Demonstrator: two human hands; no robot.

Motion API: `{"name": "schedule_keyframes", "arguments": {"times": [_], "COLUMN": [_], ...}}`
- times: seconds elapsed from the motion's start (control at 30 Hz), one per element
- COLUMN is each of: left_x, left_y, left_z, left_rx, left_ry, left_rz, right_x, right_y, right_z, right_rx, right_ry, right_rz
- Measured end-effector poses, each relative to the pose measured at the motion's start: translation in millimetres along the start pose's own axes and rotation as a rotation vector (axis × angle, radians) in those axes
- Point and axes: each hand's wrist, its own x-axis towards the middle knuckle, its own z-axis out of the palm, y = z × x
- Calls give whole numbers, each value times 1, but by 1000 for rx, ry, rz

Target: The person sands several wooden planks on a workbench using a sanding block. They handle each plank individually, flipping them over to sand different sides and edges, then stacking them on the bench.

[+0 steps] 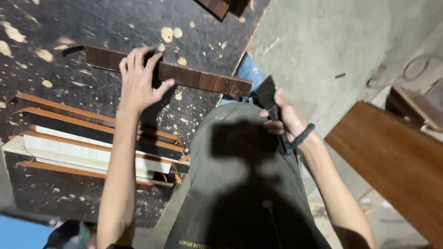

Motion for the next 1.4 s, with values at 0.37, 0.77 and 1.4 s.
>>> {"name": "schedule_keyframes", "arguments": {"times": [0.37, 0.77, 1.4], "left_x": [64, 66, 72], "left_y": [53, 58, 60], "left_z": [89, 88, 89], "left_rx": [100, 121, 137], "left_ry": [251, 247, 329], "left_rz": [-265, -277, -224], "right_x": [2, -3, 141], "right_y": [-30, -40, -26], "right_z": [59, 67, -29], "right_rx": [-165, -140, -184], "right_ry": [285, 258, 578], "right_rz": [67, 31, -56]}}
